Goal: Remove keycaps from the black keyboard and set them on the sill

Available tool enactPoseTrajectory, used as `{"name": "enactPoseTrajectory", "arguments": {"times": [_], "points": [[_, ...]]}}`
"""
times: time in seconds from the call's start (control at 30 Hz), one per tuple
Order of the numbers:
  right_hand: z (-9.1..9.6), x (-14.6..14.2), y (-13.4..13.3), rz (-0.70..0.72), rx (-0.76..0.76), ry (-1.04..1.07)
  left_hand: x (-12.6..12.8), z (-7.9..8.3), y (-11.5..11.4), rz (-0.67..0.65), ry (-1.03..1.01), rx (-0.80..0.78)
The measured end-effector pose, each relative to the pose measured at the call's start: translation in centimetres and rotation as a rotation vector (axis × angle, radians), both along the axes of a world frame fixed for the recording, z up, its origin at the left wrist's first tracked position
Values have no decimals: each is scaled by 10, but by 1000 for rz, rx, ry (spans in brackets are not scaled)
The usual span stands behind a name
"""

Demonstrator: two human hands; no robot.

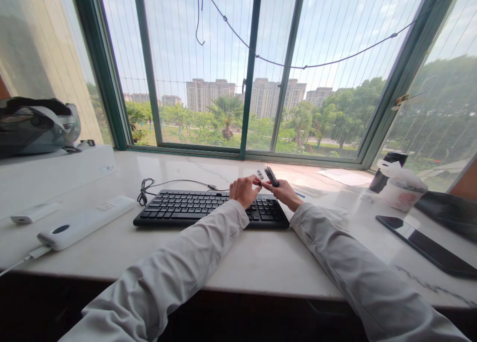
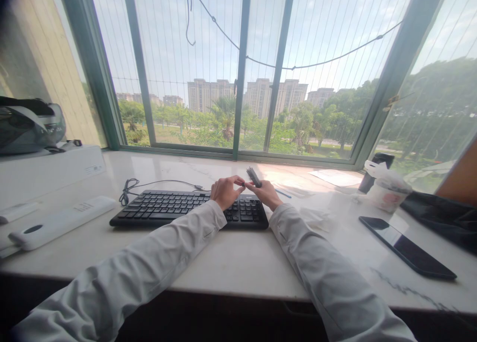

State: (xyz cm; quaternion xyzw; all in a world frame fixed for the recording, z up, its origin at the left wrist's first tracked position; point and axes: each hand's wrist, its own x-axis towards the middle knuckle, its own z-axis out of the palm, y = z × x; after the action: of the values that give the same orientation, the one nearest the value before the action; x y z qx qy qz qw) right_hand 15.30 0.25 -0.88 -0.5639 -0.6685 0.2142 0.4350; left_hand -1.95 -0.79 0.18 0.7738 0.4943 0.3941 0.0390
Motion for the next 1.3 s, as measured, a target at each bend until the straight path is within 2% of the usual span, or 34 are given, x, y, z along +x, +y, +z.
{"name": "enactPoseTrajectory", "arguments": {"times": [0.23, 0.43, 0.63, 0.9, 1.1, 1.3], "points": [[0, -1, 0, -14, 26, -31, -3, 3, -2, 30, 76, 18], [-1, -1, 0, -35, -8, 22, -3, 4, -2, 20, 69, 41], [-1, -2, 0, -9, -34, 73, -3, 7, -6, 15, 64, 32], [0, -5, -2, 38, -123, 266, -2, 10, -11, -5, 62, 36], [-1, -5, 0, 70, -171, 286, -2, 8, -9, -34, 61, 73], [-1, -5, -1, 84, -156, 284, -2, 5, -5, -15, 65, 69]]}}
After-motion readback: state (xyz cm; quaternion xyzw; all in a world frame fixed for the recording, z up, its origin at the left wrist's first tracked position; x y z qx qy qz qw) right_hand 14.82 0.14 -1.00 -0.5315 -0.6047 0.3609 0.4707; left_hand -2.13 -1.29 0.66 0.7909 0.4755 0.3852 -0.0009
